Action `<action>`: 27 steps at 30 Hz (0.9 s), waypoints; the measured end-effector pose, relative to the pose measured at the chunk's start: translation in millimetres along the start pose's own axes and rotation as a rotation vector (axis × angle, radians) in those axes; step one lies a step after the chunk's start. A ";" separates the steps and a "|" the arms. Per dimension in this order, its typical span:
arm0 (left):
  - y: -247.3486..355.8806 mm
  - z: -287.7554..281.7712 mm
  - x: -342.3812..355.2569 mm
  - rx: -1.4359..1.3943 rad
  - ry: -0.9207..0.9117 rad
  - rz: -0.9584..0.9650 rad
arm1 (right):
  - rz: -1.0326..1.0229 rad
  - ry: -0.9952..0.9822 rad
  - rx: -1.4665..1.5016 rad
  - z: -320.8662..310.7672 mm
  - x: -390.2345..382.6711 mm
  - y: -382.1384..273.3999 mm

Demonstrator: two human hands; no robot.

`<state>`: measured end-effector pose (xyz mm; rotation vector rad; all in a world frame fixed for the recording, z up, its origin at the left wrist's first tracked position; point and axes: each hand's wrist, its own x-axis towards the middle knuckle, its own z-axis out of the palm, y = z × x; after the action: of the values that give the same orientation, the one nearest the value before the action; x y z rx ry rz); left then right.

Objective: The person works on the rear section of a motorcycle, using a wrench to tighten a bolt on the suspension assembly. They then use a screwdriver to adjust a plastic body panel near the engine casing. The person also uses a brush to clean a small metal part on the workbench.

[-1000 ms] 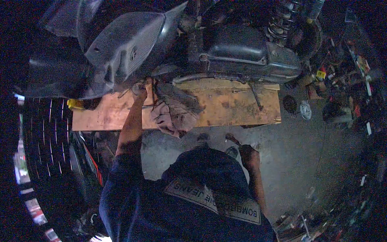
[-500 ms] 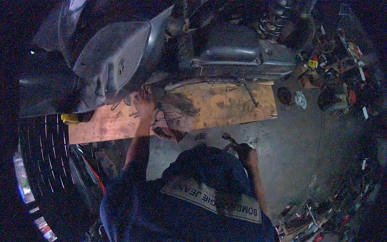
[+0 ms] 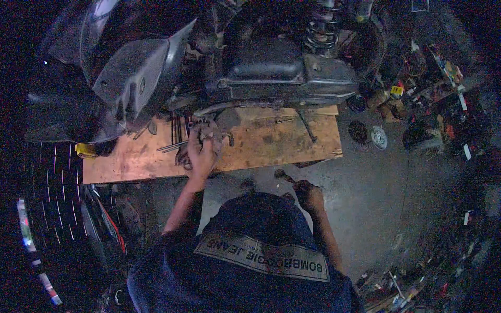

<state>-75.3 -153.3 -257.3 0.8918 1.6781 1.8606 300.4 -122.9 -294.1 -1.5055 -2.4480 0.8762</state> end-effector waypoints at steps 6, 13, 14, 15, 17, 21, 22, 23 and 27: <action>64.2 37.6 -40.1 -0.149 0.135 0.060 | -0.021 0.120 0.169 -6.8 -16.8 11.7; 141.5 70.8 -59.3 -0.480 0.098 0.251 | 0.219 0.225 0.485 -14.5 -27.2 19.9; 148.4 75.5 -59.6 -0.422 0.051 0.293 | 0.233 0.251 0.645 -14.7 -27.7 22.5; 155.3 79.7 -60.2 -0.365 0.005 0.337 | 0.244 0.277 0.805 -14.6 -27.5 24.9; 164.2 91.0 -63.0 -0.210 -0.140 0.455 | 0.191 0.353 0.970 -12.7 -23.0 25.8; 184.2 131.9 -80.8 -0.169 -0.440 0.535 | 0.121 0.416 1.037 -27.9 -10.9 5.7; 183.2 145.1 -84.8 -0.195 -0.468 0.539 | 0.045 0.407 1.065 -39.4 -9.0 -7.1; 183.8 154.7 -87.1 -0.220 -0.500 0.542 | -0.031 0.399 1.094 -59.8 -9.1 -30.1; 207.3 165.6 -80.1 0.203 -0.736 0.457 | -0.089 0.514 0.902 -55.0 -7.7 2.5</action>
<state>115.9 -127.1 -58.4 1.8901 1.2595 1.3333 328.3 -106.3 -248.9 -1.0727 -1.4206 1.1607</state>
